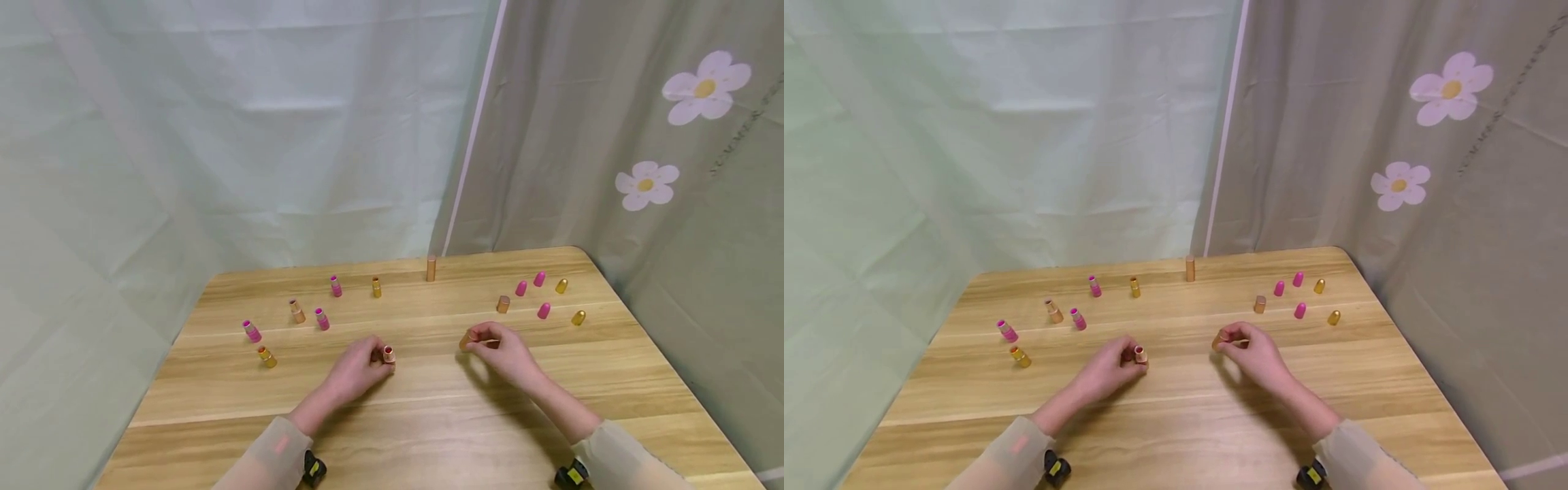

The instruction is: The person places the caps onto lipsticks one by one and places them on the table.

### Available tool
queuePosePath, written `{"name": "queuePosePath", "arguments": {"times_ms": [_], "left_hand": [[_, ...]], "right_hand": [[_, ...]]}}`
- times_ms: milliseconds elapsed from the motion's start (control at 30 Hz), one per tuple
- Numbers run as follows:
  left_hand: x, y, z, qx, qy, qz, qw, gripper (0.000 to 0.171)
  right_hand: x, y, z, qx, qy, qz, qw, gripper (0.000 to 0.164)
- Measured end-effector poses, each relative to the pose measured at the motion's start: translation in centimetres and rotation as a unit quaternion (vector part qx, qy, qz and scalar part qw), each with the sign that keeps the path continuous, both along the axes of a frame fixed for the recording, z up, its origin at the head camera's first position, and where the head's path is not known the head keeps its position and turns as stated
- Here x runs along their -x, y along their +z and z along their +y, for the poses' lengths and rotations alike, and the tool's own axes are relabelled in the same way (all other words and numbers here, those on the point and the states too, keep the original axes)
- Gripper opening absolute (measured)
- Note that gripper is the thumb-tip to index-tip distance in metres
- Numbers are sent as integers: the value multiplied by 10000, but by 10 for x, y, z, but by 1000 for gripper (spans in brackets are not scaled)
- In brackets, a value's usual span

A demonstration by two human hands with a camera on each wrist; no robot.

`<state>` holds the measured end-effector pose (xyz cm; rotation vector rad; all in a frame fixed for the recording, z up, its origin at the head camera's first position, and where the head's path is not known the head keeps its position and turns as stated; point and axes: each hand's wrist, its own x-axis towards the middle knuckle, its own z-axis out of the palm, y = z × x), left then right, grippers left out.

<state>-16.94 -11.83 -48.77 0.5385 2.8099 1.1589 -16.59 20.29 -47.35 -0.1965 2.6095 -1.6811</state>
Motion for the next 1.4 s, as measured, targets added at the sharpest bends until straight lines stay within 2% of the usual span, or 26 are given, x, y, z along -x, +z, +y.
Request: {"name": "queuePosePath", "arguments": {"times_ms": [233,533,767,967,1133,1400], "left_hand": [[-4,12,-2,-243,200,-168,9994,20],[-3,31,-7,-197,194,212,9994,21],[-1,33,-10,-109,104,262,9995,18],[-2,35,-11,115,19,569,9983,17],[-1,38,-10,99,115,536,9984,18],[0,44,-6,49,159,606,9980,17]], "right_hand": [[1,0,-1,376,38,-137,9992,33],[5,1,-8,925,-188,-448,9945,39],[5,2,-15,1211,-250,-473,9912,36],[7,1,-20,1629,-174,-566,9849,37],[7,-2,-21,1876,2,-525,9808,41],[9,-5,-27,2122,37,-527,9758,37]]}}
